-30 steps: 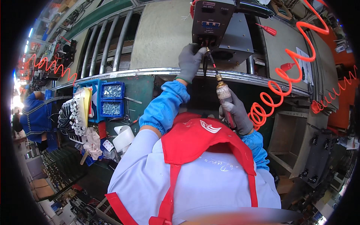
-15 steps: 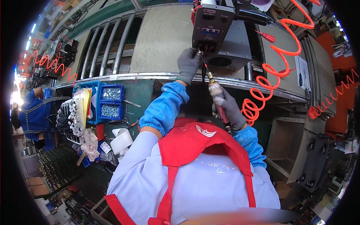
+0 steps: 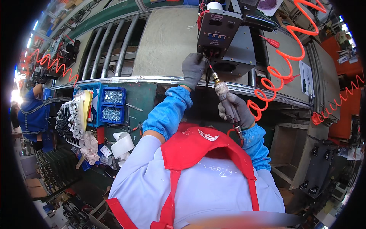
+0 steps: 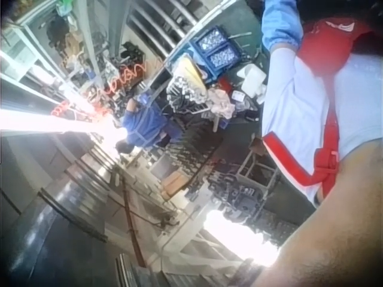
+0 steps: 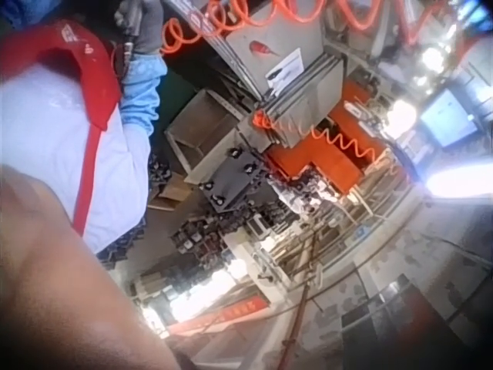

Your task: The person assembles an electronic component box by connecting internal wiring, then attaches adhesive labels to the box. The assembly involves using a pneumatic screwdriver and a manual oil dispenser.

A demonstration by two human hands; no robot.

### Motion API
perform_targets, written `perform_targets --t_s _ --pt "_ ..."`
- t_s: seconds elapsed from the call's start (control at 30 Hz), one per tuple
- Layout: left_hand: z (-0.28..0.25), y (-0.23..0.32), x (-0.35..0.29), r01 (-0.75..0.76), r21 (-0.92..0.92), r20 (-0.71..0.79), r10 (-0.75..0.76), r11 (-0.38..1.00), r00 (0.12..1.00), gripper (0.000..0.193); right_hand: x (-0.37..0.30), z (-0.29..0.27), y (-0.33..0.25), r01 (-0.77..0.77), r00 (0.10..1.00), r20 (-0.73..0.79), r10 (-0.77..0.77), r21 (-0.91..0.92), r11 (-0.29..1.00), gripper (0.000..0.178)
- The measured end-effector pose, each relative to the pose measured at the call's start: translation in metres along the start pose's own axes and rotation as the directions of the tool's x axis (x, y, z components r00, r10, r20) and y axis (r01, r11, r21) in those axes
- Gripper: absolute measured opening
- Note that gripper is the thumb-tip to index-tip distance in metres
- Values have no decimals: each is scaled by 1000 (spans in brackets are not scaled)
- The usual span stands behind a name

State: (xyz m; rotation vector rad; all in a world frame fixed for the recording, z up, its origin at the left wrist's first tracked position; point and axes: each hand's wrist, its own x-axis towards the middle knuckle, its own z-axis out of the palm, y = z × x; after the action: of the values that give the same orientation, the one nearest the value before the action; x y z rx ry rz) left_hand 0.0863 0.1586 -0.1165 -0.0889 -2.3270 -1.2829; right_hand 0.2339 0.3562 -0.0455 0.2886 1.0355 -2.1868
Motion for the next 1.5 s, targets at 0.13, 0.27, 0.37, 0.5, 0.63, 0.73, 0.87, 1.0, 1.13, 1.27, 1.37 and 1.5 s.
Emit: perform_targets --t_s 0.13,0.27,0.37,0.5,0.63,0.73,0.87,1.0,1.13,1.27,1.37,1.5 --pt "-1 0 0 -40 58 12 40 998 999 18 3 -2 3 5 999 45 -8 55 998 33" --pt "4 8 -7 145 -57 3 -145 988 989 23 1 4 8 26 1000 13 -27 61 998 34" --pt "8 19 -12 391 -213 81 -383 895 920 26 -1 9 10 73 997 -20 -73 -13 997 44" --pt "10 22 -9 511 -547 195 -493 663 848 24 -7 20 10 92 995 -29 -97 -151 984 53" --pt "18 14 -11 516 -613 193 -520 599 832 25 -10 23 9 91 993 -54 -102 -181 979 57" --pt "19 10 -14 406 -533 111 -414 743 903 27 -10 23 8 82 993 -66 -97 -196 977 58" --pt "25 8 -16 338 -556 25 -391 759 920 24 -14 22 3 71 992 -83 -94 -249 966 61" --pt "31 11 -15 359 -405 -38 -408 841 912 29 -22 19 1 60 991 -98 -90 -267 962 63" --pt "34 14 -11 397 -259 -83 -430 880 899 37 -32 14 -3 58 990 -106 -93 -295 954 66" --pt "39 8 -13 380 -310 -99 -427 872 899 35 -40 13 -9 53 990 -105 -93 -335 941 68" --pt "45 5 -15 357 -421 -134 -446 834 885 33 -43 7 -12 49 993 -82 -82 -346 937 69" --pt "41 17 -17 368 -575 -123 -522 731 844 27 -46 3 -17 37 994 -83 -72 -370 928 71"
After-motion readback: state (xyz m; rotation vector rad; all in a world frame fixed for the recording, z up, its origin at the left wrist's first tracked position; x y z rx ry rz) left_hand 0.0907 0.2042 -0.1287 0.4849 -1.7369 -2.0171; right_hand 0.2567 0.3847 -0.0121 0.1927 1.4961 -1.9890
